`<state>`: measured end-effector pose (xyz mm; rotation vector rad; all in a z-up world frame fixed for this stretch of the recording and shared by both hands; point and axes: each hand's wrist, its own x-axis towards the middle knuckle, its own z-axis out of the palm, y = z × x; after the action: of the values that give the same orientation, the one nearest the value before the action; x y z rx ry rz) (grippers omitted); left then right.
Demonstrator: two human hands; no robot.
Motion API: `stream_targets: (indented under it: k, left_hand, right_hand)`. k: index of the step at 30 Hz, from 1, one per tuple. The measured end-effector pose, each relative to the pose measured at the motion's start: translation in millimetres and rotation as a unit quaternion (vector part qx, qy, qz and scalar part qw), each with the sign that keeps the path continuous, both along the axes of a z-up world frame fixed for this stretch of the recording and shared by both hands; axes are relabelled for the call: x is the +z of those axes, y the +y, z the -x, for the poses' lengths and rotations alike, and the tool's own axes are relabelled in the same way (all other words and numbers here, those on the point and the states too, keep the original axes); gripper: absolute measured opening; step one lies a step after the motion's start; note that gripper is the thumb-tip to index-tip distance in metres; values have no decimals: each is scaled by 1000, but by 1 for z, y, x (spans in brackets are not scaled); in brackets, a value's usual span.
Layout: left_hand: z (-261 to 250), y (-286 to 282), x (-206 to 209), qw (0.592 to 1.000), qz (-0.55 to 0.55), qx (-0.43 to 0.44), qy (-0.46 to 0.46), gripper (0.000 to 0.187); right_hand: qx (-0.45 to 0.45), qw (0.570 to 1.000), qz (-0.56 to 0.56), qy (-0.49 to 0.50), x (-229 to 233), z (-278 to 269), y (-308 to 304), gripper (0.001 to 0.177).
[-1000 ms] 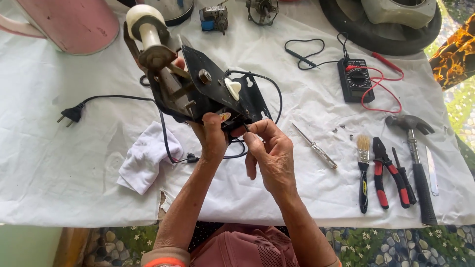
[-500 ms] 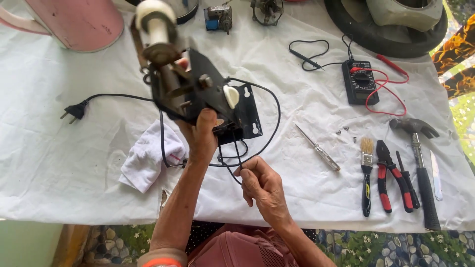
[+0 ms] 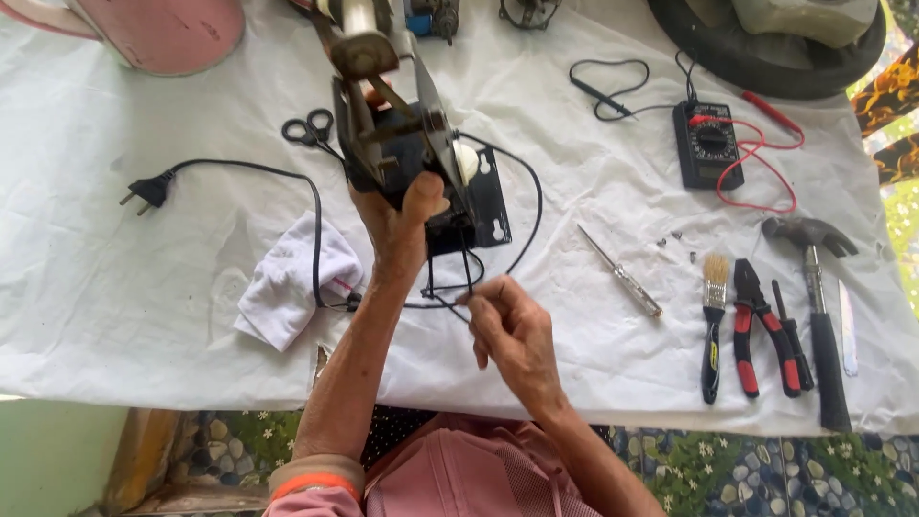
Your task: The person uses a screwdriver to remove screws from a black electrical device, likely a motor or pump, placed on a white cloth. They manipulate the device, turning it over to access different sides, and continue to unscrew components while various tools and a multimeter are visible on the table.
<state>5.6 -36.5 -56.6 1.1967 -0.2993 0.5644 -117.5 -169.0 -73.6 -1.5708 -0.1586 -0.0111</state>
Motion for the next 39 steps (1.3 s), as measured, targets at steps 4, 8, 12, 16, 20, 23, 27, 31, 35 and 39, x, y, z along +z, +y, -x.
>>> stream_targets:
  k: [4, 8, 12, 16, 20, 23, 27, 31, 35, 39]
  left_hand:
    - [2, -1, -3, 999, 37, -26, -18, 82]
    - [6, 5, -4, 997, 57, -19, 42, 82]
    - [4, 1, -6, 998, 50, -12, 26, 83]
    - [4, 1, 1, 999, 26, -12, 43, 82]
    - [5, 4, -2, 998, 53, -16, -14, 82]
    - [-10, 3, -8, 999, 53, 0, -1, 80]
    - [-18, 3, -45, 998, 47, -15, -29, 88]
    - [-12, 3, -17, 994, 36, -32, -96, 91]
    - [-12, -6, -29, 995, 4, 38, -91, 100]
    - [-15, -6, -51, 995, 10, 46, -87, 104]
  right_hand:
    - [-26, 995, -93, 6, 9, -21, 4, 20]
    - [-21, 999, -41, -13, -13, -1, 9, 14]
    - [-20, 997, 73, 3, 1, 4, 8, 15]
    - [-40, 998, -39, 6, 8, -22, 8, 19]
    - [-34, 999, -19, -14, -10, -6, 16, 18]
    - [-34, 999, -11, -30, -33, -4, 3, 16]
    - [-136, 978, 71, -145, 2, -5, -3, 29]
    - [-226, 910, 214, -275, -13, -5, 4, 29]
    - [-121, 965, 142, -185, -13, -15, 21, 22]
    - [-98, 974, 123, -161, -24, -22, 26, 9]
